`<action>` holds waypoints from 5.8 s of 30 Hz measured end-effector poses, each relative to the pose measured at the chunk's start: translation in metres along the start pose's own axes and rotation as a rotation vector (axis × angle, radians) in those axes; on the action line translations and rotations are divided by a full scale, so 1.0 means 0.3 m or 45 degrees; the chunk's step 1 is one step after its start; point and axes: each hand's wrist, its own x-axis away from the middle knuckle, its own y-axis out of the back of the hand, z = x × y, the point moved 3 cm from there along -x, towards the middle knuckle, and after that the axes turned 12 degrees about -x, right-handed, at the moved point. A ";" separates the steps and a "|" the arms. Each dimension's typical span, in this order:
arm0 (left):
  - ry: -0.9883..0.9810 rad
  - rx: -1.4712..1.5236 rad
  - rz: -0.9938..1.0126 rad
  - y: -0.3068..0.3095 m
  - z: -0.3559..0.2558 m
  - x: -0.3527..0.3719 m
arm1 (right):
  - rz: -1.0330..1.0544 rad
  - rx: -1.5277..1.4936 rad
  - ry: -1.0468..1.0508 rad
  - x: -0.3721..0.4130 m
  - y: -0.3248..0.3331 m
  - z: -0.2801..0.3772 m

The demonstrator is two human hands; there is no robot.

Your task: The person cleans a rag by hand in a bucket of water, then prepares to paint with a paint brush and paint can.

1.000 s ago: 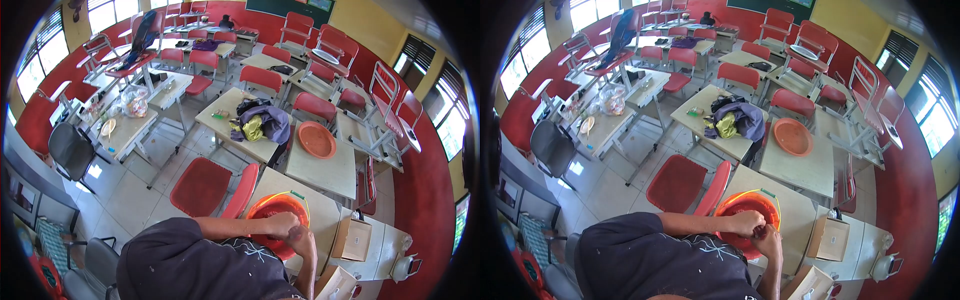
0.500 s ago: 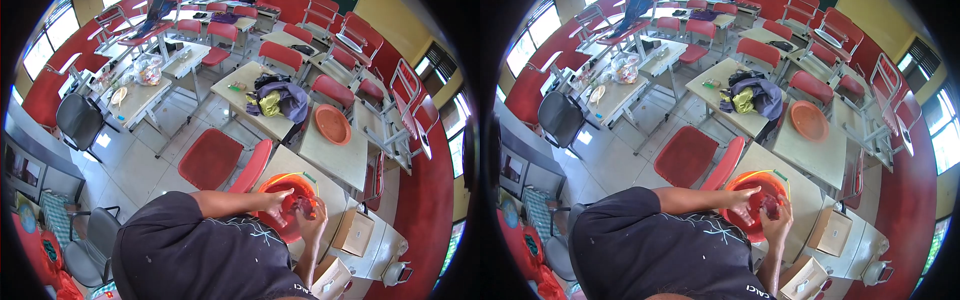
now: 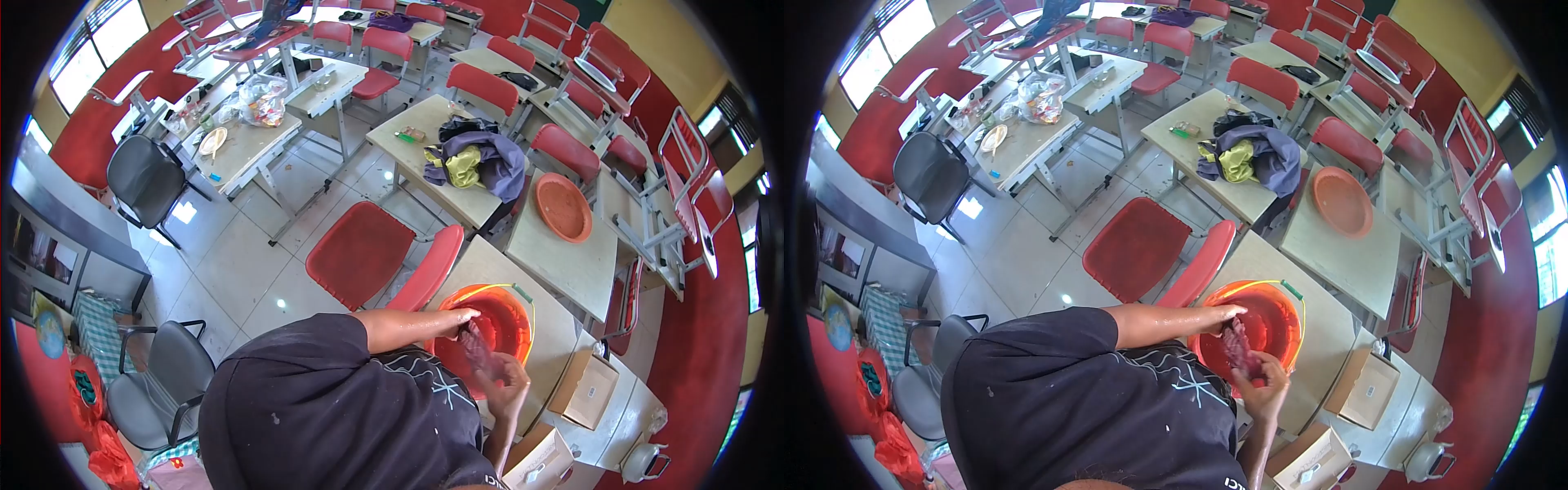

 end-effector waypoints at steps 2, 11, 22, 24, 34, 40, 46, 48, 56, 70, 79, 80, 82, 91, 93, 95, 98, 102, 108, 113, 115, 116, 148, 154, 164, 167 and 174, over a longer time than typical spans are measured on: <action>-0.069 0.035 0.187 -0.017 -0.004 0.025 | -0.128 -0.204 -0.095 -0.017 0.056 -0.036; -0.161 -0.123 0.727 -0.187 -0.097 0.337 | -0.432 -0.761 -0.518 -0.233 0.124 -0.494; -0.107 -0.268 0.444 -0.153 -0.032 0.213 | -0.167 -1.647 -0.768 -0.226 -0.086 -0.557; -0.110 -0.339 0.425 -0.139 -0.039 0.218 | -0.278 -1.663 -0.733 -0.243 -0.075 -0.553; -0.126 -1.076 0.225 -0.201 -0.049 0.141 | -0.664 -1.241 -0.763 -0.281 -0.028 -0.721; -0.153 -1.545 0.143 -0.266 -0.051 0.112 | -0.715 -0.933 -0.646 -0.266 -0.009 -0.719; -0.081 -1.793 0.168 -0.251 -0.010 0.113 | -0.674 -0.772 -0.518 -0.220 -0.045 -0.748; -0.032 -1.795 0.217 -0.213 0.001 0.120 | -0.722 -0.527 -0.401 -0.189 -0.059 -0.715; -0.028 -1.100 0.509 -0.052 -0.032 0.178 | 0.016 0.269 0.130 -0.069 0.028 -0.367; -0.053 -2.005 0.328 -0.165 -0.013 0.139 | 0.114 0.756 0.370 -0.064 -0.038 -0.444; -0.586 -2.309 -0.093 -0.195 -0.065 0.290 | -0.093 0.820 0.100 -0.059 -0.041 -0.607; -0.664 -2.278 -0.174 -0.173 -0.032 0.250 | -0.079 0.783 0.125 -0.058 -0.036 -0.624; -0.811 -2.219 -0.305 -0.168 -0.009 0.232 | -0.059 0.731 0.064 -0.059 -0.032 -0.604; -0.868 -2.407 -0.346 -0.171 -0.016 0.234 | 0.172 0.582 -0.501 -0.065 -0.049 -0.597; -0.847 -2.425 -0.334 -0.178 -0.011 0.243 | 0.192 0.543 -0.553 -0.057 -0.048 -0.595; -0.829 -2.456 -0.329 -0.184 -0.012 0.250 | 0.201 0.515 -0.599 -0.057 -0.051 -0.607; -0.964 -2.511 -0.313 -0.182 -0.010 0.244 | 0.192 0.493 -0.593 -0.060 -0.051 -0.629; -1.134 -2.507 -0.354 -0.171 -0.003 0.230 | 0.174 0.521 -0.551 -0.066 -0.040 -0.623; -1.311 -2.523 -0.436 -0.169 -0.001 0.258 | 0.213 0.350 -0.471 -0.070 -0.048 -0.638; -1.208 -2.483 -0.413 -0.180 0.000 0.265 | 0.381 -0.037 -0.712 -0.068 -0.041 -0.658; -1.184 -2.486 -0.402 -0.181 0.000 0.263 | 0.384 -0.027 -0.709 -0.067 -0.046 -0.713; -1.170 -2.489 -0.396 -0.180 0.001 0.263 | 0.385 -0.023 -0.708 -0.063 -0.057 -0.756; -1.200 -1.970 -0.444 -0.080 -0.048 0.069 | 0.241 0.655 -0.621 -0.151 -0.053 -0.842; -1.094 -1.986 -0.654 -0.063 -0.092 0.102 | -0.379 0.132 -0.528 -0.181 -0.016 -0.843; -0.437 -2.824 -0.530 -0.042 -0.035 0.066 | 0.180 1.163 -0.663 -0.148 -0.079 -0.878; -0.446 -3.029 -0.378 -0.028 0.006 0.070 | 0.316 1.060 -0.797 -0.152 -0.110 -0.932; -0.104 -3.095 -0.327 -0.059 -0.037 0.083 | 0.191 0.863 -0.512 -0.145 -0.049 -0.861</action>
